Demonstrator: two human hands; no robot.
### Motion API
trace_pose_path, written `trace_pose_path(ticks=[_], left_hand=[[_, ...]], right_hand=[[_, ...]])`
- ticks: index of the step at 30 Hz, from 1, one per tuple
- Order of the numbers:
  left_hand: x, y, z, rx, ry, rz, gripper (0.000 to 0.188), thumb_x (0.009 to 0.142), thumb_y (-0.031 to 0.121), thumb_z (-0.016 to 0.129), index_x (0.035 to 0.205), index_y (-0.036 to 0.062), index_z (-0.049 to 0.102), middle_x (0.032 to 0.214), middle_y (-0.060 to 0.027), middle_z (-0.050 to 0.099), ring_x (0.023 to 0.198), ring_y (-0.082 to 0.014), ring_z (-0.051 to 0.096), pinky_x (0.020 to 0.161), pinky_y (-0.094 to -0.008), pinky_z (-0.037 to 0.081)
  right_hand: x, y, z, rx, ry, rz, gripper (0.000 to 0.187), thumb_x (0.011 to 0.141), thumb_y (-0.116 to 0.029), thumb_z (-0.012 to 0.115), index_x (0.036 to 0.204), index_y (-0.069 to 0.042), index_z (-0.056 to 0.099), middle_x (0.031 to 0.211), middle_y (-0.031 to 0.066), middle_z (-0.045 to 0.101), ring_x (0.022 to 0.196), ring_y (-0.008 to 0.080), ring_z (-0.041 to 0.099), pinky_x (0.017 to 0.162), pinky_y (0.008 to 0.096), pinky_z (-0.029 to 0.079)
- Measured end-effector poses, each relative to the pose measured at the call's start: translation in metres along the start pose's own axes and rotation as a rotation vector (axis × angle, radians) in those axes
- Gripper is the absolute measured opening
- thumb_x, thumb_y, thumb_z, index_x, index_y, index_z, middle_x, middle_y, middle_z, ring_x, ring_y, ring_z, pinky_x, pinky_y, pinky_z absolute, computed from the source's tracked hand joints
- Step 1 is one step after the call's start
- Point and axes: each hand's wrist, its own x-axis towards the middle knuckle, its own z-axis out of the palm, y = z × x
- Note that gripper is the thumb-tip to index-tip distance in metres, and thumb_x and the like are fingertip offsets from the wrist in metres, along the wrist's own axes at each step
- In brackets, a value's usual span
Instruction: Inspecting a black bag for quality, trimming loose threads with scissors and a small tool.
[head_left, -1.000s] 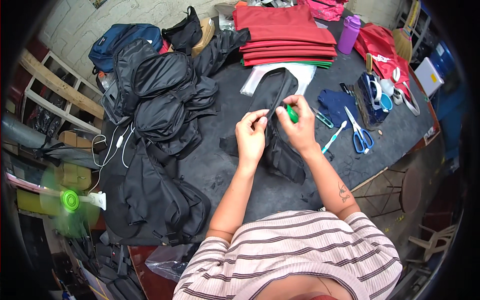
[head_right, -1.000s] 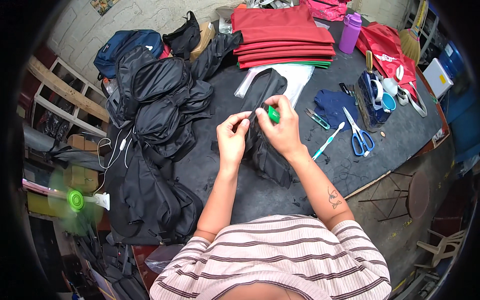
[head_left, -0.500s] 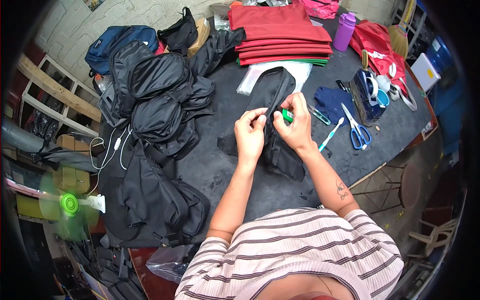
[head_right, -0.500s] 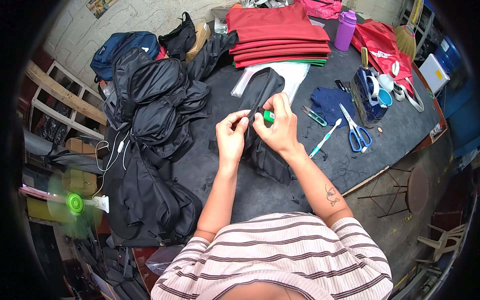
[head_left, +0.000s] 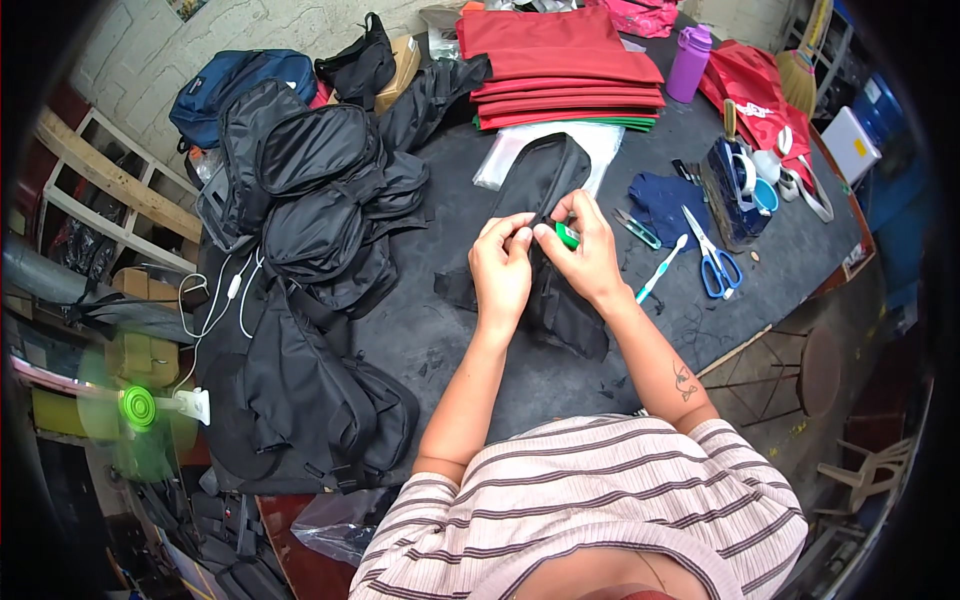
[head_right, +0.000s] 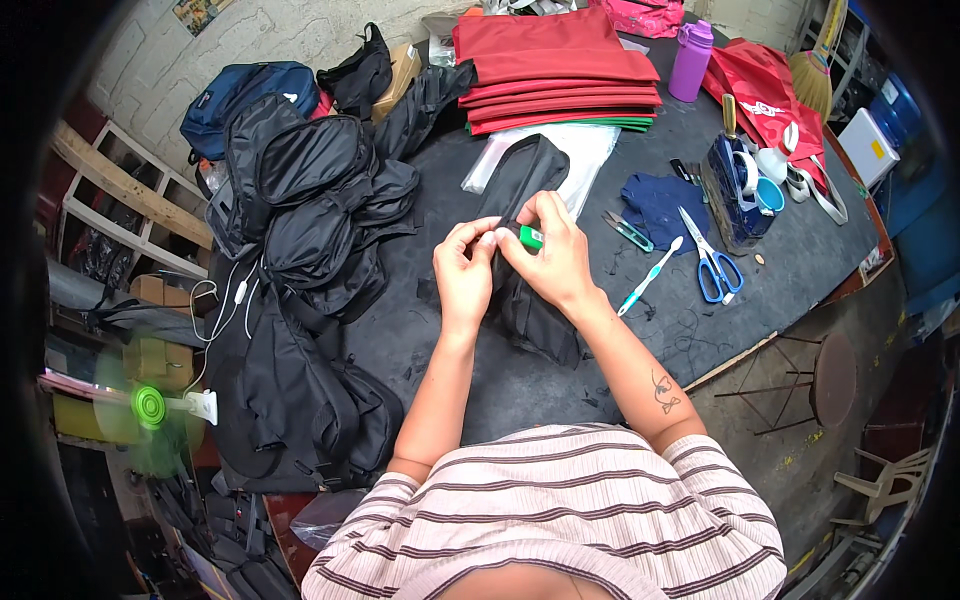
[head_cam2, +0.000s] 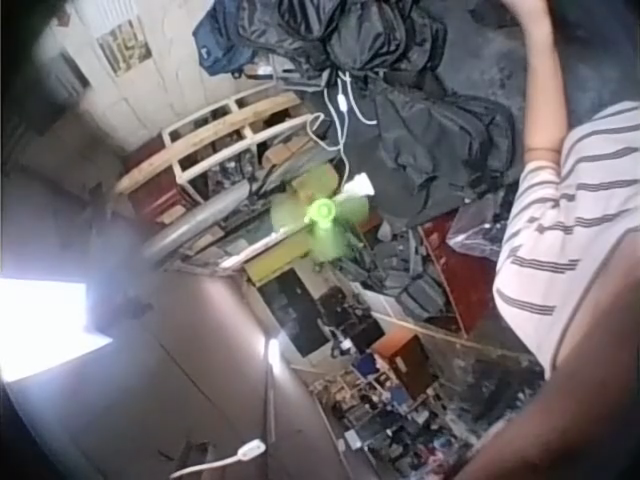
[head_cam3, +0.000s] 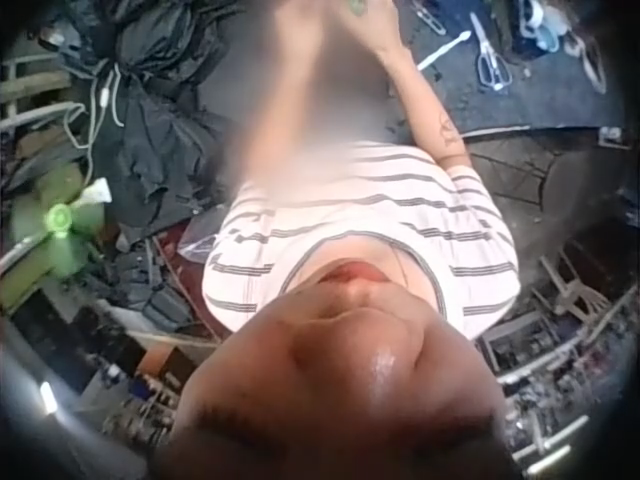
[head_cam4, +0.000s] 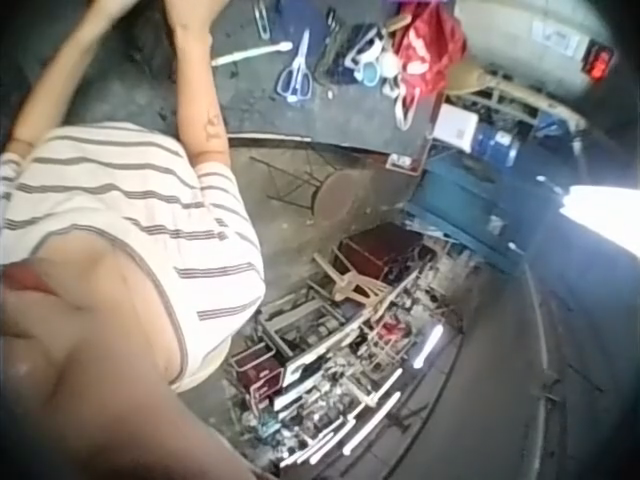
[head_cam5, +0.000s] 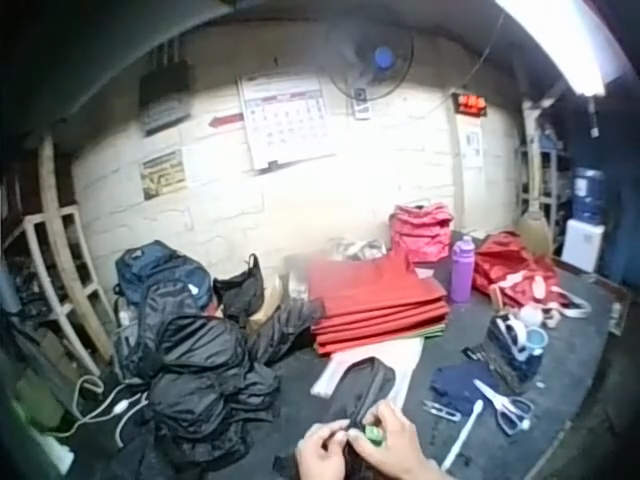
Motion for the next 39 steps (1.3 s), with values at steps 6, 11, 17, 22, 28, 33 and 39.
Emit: trace_pose_path(ticks=[6, 11, 17, 22, 28, 33, 39], left_hand=[[-0.005, -0.005, 0.010, 0.741, 0.059, 0.357, 0.017, 0.079, 0.005, 0.056, 0.095, 0.0044, 0.062, 0.086, -0.0092, 0.056, 0.083, -0.0281, 0.054, 0.078, -0.0378, 0.040], [-0.005, -0.011, 0.011, 0.740, 0.020, 0.430, 0.010, 0.074, 0.011, 0.061, 0.081, 0.0052, 0.056, 0.080, -0.0097, 0.052, 0.078, -0.0287, 0.055, 0.065, -0.0385, 0.046], [0.005, -0.010, 0.004, 0.736, -0.072, 0.350, 0.015, 0.066, 0.009, 0.066, 0.078, 0.0062, 0.057, 0.079, -0.0087, 0.054, 0.077, -0.0285, 0.057, 0.064, -0.0395, 0.046], [0.010, -0.011, 0.001, 0.704, -0.081, 0.235, 0.015, 0.066, 0.008, 0.067, 0.078, 0.0051, 0.059, 0.077, -0.0079, 0.056, 0.075, -0.0282, 0.058, 0.064, -0.0392, 0.047], [0.015, -0.007, 0.001, 0.658, -0.098, 0.123, 0.014, 0.065, 0.007, 0.069, 0.077, 0.0045, 0.062, 0.073, -0.0076, 0.057, 0.070, -0.0273, 0.059, 0.062, -0.0382, 0.047], [0.016, -0.007, -0.001, 0.627, -0.074, 0.121, 0.014, 0.063, 0.006, 0.070, 0.076, 0.0028, 0.063, 0.067, -0.0075, 0.054, 0.062, -0.0243, 0.056, 0.057, -0.0343, 0.044], [0.019, -0.002, -0.001, 0.642, -0.101, 0.084, 0.013, 0.064, 0.006, 0.070, 0.074, 0.0044, 0.062, 0.072, -0.0077, 0.057, 0.067, -0.0270, 0.059, 0.060, -0.0378, 0.046]], right_hand=[[-0.018, 0.041, 0.016, 0.666, -0.045, 0.342, 0.014, 0.083, -0.013, 0.056, 0.090, -0.005, 0.047, 0.079, 0.0030, 0.055, 0.052, 0.0032, 0.037, 0.047, 0.0192, 0.031], [-0.026, 0.047, 0.019, 0.841, -0.015, 0.391, 0.012, 0.087, -0.014, 0.052, 0.091, -0.004, 0.046, 0.076, 0.0022, 0.057, 0.050, 0.0016, 0.037, 0.044, 0.0171, 0.030], [-0.024, 0.044, 0.016, 0.661, 0.023, 0.343, 0.012, 0.085, -0.012, 0.054, 0.087, -0.002, 0.048, 0.074, 0.0030, 0.057, 0.056, 0.0061, 0.049, 0.050, 0.0233, 0.041], [-0.018, 0.025, 0.011, 0.033, 0.036, 0.041, 0.022, 0.070, -0.011, 0.063, 0.083, -0.001, 0.049, 0.074, 0.0138, 0.056, 0.064, 0.0289, 0.058, 0.059, 0.0351, 0.047], [-0.016, 0.023, 0.013, -0.069, 0.062, 0.011, 0.022, 0.069, -0.012, 0.063, 0.081, -0.002, 0.048, 0.075, 0.0130, 0.055, 0.066, 0.0305, 0.059, 0.058, 0.0366, 0.047], [-0.015, 0.022, 0.016, -0.071, 0.054, -0.007, 0.022, 0.070, -0.012, 0.063, 0.081, -0.001, 0.048, 0.076, 0.0123, 0.054, 0.066, 0.0311, 0.058, 0.058, 0.0371, 0.047], [-0.015, 0.030, 0.016, -0.055, 0.035, -0.011, 0.022, 0.070, -0.013, 0.064, 0.081, -0.002, 0.048, 0.077, 0.0117, 0.054, 0.067, 0.0319, 0.058, 0.058, 0.0375, 0.047]])
